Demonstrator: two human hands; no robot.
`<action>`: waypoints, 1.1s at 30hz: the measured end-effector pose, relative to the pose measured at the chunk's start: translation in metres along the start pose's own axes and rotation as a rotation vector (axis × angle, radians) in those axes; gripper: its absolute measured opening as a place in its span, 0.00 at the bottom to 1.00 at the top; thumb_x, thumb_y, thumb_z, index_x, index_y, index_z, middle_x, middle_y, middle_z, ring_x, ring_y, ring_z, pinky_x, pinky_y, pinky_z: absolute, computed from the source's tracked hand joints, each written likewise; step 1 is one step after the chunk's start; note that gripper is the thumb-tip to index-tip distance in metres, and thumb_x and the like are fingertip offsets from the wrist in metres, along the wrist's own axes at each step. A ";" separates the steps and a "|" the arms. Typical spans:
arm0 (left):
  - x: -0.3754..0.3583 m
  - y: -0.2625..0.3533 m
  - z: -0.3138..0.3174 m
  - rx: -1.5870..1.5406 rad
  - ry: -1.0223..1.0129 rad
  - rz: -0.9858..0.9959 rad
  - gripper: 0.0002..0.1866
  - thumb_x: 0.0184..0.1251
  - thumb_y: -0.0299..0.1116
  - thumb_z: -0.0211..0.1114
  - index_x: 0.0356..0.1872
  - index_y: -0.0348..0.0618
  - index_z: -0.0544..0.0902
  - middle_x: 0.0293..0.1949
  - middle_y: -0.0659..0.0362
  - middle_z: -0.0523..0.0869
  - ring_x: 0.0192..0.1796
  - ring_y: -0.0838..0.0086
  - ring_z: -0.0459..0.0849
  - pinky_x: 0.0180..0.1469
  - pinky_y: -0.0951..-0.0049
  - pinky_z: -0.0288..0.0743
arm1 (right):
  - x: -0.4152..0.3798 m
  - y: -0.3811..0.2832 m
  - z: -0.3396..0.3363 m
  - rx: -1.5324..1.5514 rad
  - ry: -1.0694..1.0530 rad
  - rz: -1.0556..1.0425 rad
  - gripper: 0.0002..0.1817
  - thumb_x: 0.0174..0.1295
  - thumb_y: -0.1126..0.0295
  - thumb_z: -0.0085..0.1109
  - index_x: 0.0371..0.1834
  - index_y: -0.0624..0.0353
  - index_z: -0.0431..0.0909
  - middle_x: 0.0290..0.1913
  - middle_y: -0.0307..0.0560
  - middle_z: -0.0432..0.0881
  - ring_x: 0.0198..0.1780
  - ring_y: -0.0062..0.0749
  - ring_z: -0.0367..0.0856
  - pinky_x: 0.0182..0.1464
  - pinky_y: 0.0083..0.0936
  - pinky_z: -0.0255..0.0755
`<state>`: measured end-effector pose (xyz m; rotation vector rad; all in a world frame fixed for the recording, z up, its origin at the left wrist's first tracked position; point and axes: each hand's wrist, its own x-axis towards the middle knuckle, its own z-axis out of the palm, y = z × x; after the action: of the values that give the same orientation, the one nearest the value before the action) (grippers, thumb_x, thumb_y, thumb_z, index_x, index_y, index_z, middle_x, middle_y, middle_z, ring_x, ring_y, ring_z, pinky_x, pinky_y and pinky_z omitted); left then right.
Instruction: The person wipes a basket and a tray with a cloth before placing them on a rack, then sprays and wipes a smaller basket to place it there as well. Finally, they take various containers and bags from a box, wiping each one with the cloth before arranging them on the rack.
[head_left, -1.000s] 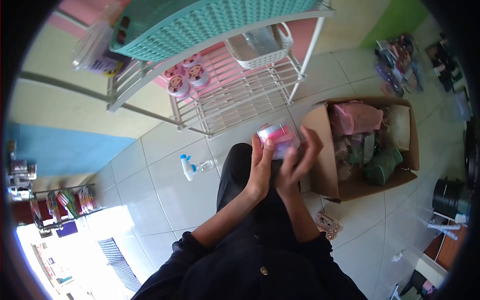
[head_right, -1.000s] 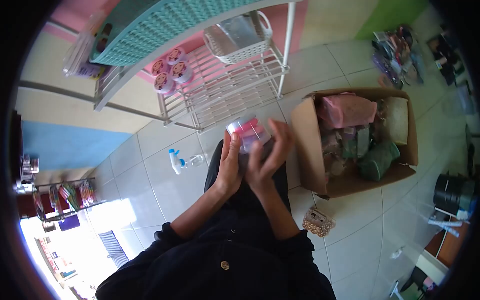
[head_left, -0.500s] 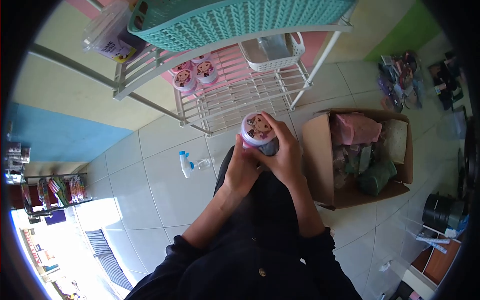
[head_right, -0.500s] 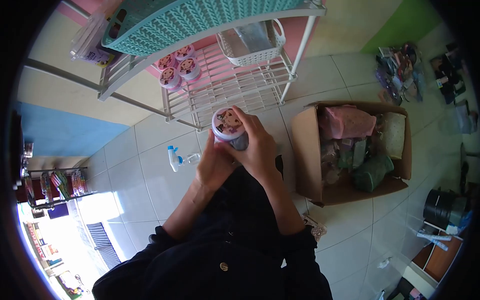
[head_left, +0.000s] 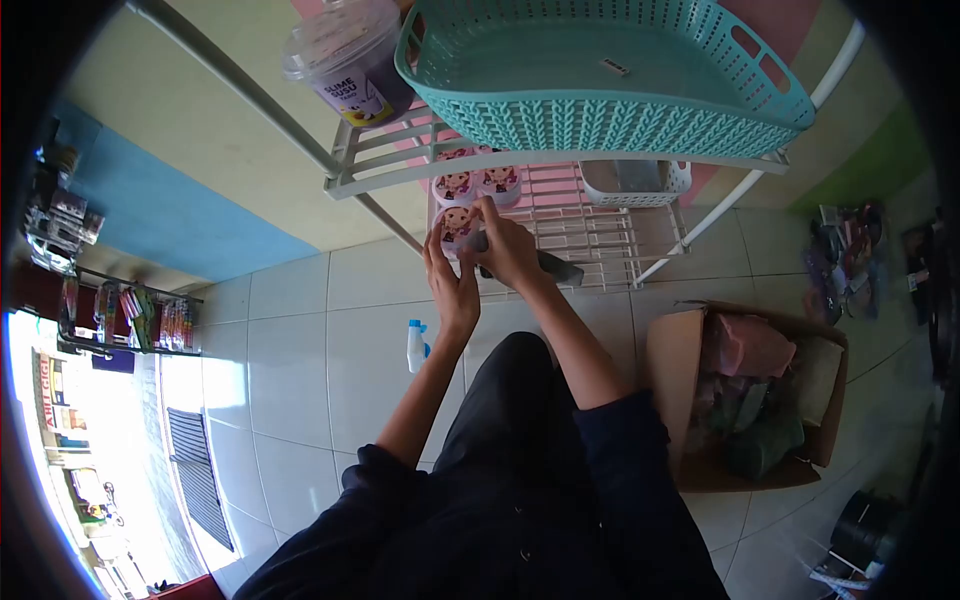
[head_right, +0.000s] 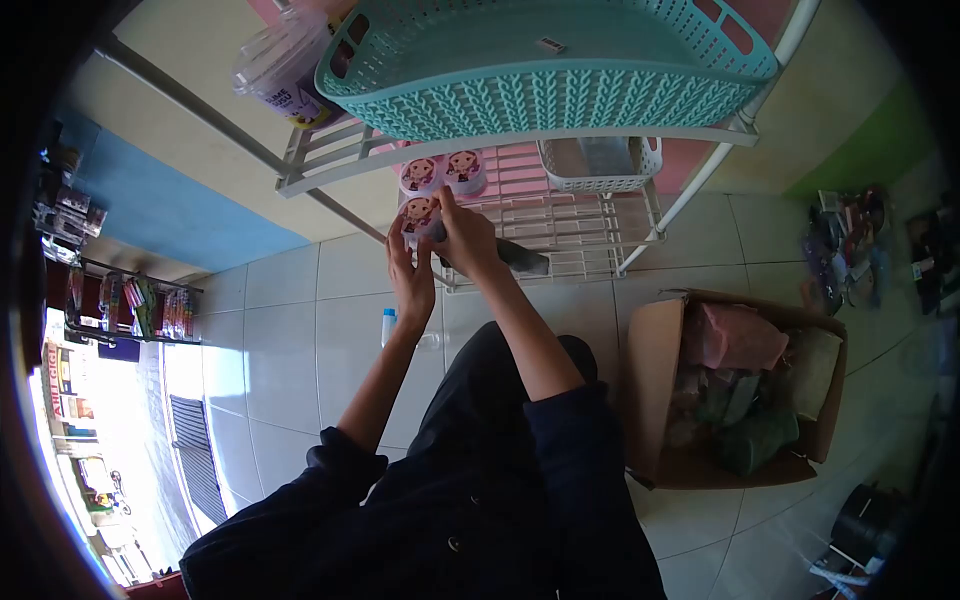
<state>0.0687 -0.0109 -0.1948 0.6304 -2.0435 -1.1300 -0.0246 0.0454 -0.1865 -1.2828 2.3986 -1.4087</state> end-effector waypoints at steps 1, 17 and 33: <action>0.002 -0.002 0.004 -0.005 -0.006 0.004 0.26 0.62 0.31 0.51 0.61 0.38 0.56 0.58 0.45 0.60 0.60 0.52 0.61 0.59 0.61 0.55 | 0.003 0.002 0.003 -0.005 0.007 0.003 0.30 0.38 0.65 0.67 0.43 0.53 0.58 0.28 0.49 0.78 0.33 0.47 0.78 0.30 0.39 0.69; -0.080 0.001 0.003 0.243 -0.164 0.109 0.30 0.63 0.35 0.52 0.63 0.41 0.50 0.63 0.46 0.54 0.65 0.55 0.54 0.64 0.57 0.48 | -0.260 0.012 -0.212 -0.327 0.505 0.768 0.16 0.40 0.67 0.63 0.36 0.52 0.76 0.38 0.45 0.78 0.37 0.39 0.78 0.40 0.31 0.70; -0.119 0.011 0.004 0.229 -0.578 0.242 0.28 0.60 0.35 0.54 0.61 0.44 0.57 0.61 0.48 0.60 0.63 0.52 0.58 0.60 0.47 0.53 | -0.454 0.186 -0.168 0.100 -0.324 1.670 0.39 0.29 0.44 0.69 0.46 0.57 0.76 0.48 0.46 0.76 0.46 0.37 0.76 0.46 0.30 0.69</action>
<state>0.1398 0.0789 -0.2278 0.1517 -2.6811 -1.0187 0.0788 0.5167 -0.3765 0.5762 1.9340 -0.6018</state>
